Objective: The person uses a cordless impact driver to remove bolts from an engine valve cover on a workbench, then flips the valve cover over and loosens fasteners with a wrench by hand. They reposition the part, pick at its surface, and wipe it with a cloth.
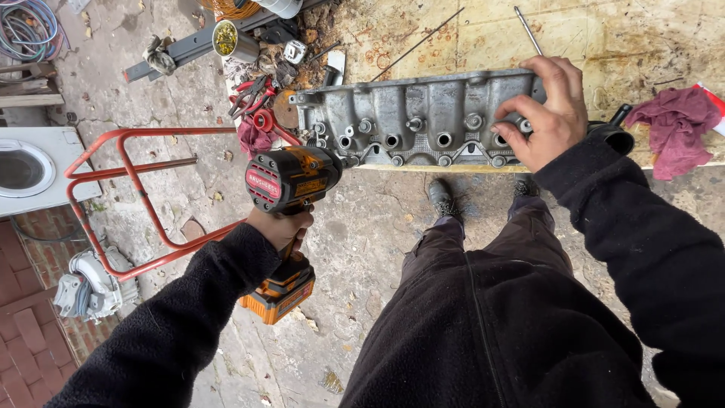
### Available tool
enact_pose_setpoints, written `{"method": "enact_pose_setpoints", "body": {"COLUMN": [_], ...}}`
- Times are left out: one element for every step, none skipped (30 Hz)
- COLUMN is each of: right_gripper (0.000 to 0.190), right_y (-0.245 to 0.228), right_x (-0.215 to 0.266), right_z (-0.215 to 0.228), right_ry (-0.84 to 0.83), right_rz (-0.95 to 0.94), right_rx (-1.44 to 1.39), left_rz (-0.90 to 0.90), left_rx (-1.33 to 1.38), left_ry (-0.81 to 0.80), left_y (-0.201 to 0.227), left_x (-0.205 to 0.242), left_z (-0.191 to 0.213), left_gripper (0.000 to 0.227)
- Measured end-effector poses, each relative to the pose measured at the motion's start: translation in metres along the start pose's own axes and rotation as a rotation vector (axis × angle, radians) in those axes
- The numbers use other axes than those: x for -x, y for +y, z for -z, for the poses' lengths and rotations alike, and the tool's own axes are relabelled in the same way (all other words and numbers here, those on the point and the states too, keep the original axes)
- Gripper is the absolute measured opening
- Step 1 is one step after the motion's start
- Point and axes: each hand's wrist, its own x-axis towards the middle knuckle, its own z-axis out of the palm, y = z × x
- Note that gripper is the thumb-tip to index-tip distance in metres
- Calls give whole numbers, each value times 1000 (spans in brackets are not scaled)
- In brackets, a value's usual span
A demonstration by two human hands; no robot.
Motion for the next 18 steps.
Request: {"method": "enact_pose_setpoints", "body": {"right_gripper": [21, 21, 21, 21, 20, 20, 20, 20, 20, 20, 20, 20, 20, 20, 20, 20, 20, 21], "right_y": [0, 0, -1, -2, -4, -6, -7, -8, -9, -8, -9, -10, -11, -11, -10, -7, -4, -2], "right_x": [0, 0, 1, 2, 3, 4, 4, 4, 4, 3, 4, 6, 6, 7, 7, 5, 3, 1], "right_z": [-1, -1, -1, -1, 0, 0, 0, 0, 0, 0, 0, 0, -1, -1, -1, -1, -1, -1], "right_ry": [1, 1, 1, 1, 1, 1, 1, 5, 12, 14, 18, 22, 21, 24, 33, 39, 32, 24], "right_rz": [-1, 0, -3, -7, -10, -13, -15, -11, -6, -8, -5, -2, 3, 10, 14, 15, 22, 30], "right_rx": [-1, 0, 1, 1, 2, 3, 2, 6, 13, 14, 11, 8, 3, -7, -8, -4, -3, -3], "left_rz": [0, -21, -42, -41, -27, -14, -13, -36, -63, -65, -59, -54, -51, -4, 32, 25, -5, -35], "left_rx": [-1, -221, -443, -447, -548, -649, -651, -640, -630, -632, -512, -392, -389, -123, 139, 138, 155, 172], "left_ry": [1, 33, 63, 61, 72, 83, 82, 82, 83, 83, 62, 42, 46, 63, 75, 74, 69, 64], "left_y": [2, 5, 7, 14, 20, 26, 22, 18, 14, 5, -7, -19, -11, -3, 8, 9, 7, 5], "left_x": [0, 0, -1, 1, 3, 5, 3, 0, -4, -11, -16, -20, -8, 4, 12, 12, 16, 19], "left_z": [0, 0, 1, 0, 0, -1, 1, 3, 4, 7, 8, 10, 1, -7, -14, -16, -19, -22], "left_gripper": [18, 17, 19, 19, 22, 26, 26, 24, 23, 23, 19, 18, 18, 14, 16, 16, 17, 18]}}
